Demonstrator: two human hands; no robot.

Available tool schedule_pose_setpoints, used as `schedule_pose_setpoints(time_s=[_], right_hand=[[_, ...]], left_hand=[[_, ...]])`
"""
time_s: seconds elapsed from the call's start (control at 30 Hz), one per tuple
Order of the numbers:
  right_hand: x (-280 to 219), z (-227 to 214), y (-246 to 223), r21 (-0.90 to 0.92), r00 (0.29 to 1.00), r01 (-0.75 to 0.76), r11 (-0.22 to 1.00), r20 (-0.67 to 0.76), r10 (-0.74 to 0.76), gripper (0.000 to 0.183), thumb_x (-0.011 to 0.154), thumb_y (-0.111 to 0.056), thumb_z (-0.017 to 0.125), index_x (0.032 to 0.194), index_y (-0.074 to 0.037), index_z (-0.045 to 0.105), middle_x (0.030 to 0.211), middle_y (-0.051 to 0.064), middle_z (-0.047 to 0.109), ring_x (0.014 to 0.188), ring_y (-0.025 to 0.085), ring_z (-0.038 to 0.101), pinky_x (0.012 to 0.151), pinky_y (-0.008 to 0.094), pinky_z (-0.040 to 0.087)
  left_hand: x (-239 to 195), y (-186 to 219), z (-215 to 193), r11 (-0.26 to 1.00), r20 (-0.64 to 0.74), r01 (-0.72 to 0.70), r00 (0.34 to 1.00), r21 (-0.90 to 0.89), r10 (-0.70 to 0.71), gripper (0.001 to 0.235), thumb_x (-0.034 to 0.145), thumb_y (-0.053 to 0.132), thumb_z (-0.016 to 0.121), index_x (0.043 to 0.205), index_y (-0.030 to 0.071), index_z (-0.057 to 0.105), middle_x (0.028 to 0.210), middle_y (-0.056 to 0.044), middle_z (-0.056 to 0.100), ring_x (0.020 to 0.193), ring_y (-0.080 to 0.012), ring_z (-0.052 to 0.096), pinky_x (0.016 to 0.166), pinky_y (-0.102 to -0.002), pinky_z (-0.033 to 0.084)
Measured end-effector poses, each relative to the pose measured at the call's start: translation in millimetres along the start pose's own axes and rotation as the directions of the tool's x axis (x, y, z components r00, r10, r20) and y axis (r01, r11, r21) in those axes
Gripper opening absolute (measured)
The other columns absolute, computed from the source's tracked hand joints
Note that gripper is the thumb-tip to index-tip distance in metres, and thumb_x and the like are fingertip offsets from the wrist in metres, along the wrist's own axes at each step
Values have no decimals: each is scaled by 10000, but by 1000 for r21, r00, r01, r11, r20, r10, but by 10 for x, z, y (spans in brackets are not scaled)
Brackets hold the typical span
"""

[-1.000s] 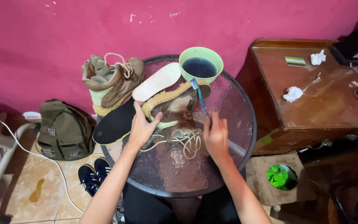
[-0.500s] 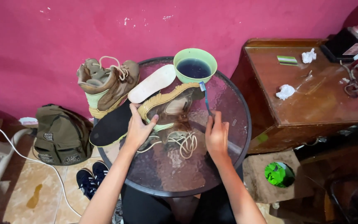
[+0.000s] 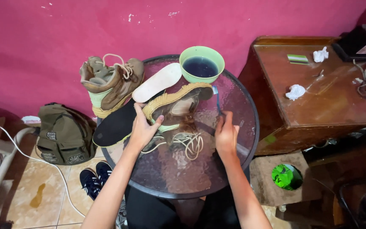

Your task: The person scrubs a brown hiking boot with a toothbrush dipped in dark liquid from a green bowl. They repeatedly dip the brush and scrub the sole and upper parts of the boot on a glass table.

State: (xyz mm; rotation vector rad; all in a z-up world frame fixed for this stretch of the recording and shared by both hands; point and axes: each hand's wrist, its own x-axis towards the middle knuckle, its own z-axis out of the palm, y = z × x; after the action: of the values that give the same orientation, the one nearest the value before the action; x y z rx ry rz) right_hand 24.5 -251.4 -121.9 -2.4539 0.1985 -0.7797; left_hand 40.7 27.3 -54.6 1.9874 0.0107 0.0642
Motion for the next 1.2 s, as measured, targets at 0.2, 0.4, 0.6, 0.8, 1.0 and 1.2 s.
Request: schedule_pose_setpoints(time_s=[0.2, 0.4, 0.6, 0.8, 1.0, 1.2], right_hand=[[-93, -33, -282, -67, 794, 547, 834, -275, -543, 261, 940, 5, 674, 1195, -53, 666, 1029, 88, 710, 867, 260, 661, 885, 384, 473], [-175, -200, -457, 198, 855, 517, 833, -79, -512, 167, 935, -40, 698, 1082, -113, 724, 948, 37, 716, 906, 258, 690, 899, 371, 480], [-55, -166, -175, 201, 905, 424, 883, -129, -405, 153, 995, -70, 659, 1138, -34, 700, 960, 145, 706, 879, 318, 646, 874, 394, 484], [-153, -142, -544, 131, 793, 606, 784, -167, -585, 135, 968, -21, 684, 1098, -55, 702, 976, 102, 707, 860, 281, 665, 871, 403, 488], [-294, -80, -511, 253, 688, 708, 660, -36, -725, 310, 905, -30, 677, 1185, -142, 747, 827, 15, 658, 791, 224, 649, 873, 389, 492], [-273, -77, -427, 244, 770, 615, 750, 18, -637, 393, 857, -19, 702, 1230, -143, 720, 839, 90, 634, 817, 307, 607, 842, 440, 470]], left_hand=[[42, -76, 4, 1000, 4, 10, 1000, 1, -10, 648, 888, 449, 710, 1290, 110, 331, 1288, -327, 606, 1230, -555, 572, 1023, -642, 468], [15, -69, -5, 1000, -1, 7, 1000, 26, -7, 665, 880, 476, 726, 1297, 129, 341, 1277, -315, 617, 1223, -540, 589, 1014, -633, 482], [-60, -2, -13, 1000, -11, -22, 1000, 7, 22, 675, 863, 476, 732, 1300, 133, 348, 1285, -309, 618, 1227, -539, 591, 1021, -622, 484], [-44, -19, -37, 1000, 1, -29, 1000, 7, 29, 689, 855, 523, 715, 1291, 137, 347, 1272, -300, 628, 1219, -530, 601, 1014, -619, 490], [38, -176, 24, 999, 15, -34, 999, 32, 34, 704, 834, 545, 724, 1286, 164, 341, 1259, -275, 633, 1193, -529, 612, 1005, -618, 490], [-32, -57, -19, 998, 4, -44, 999, 46, 44, 675, 843, 530, 722, 1275, 165, 352, 1237, -280, 645, 1164, -532, 629, 990, -631, 493]])
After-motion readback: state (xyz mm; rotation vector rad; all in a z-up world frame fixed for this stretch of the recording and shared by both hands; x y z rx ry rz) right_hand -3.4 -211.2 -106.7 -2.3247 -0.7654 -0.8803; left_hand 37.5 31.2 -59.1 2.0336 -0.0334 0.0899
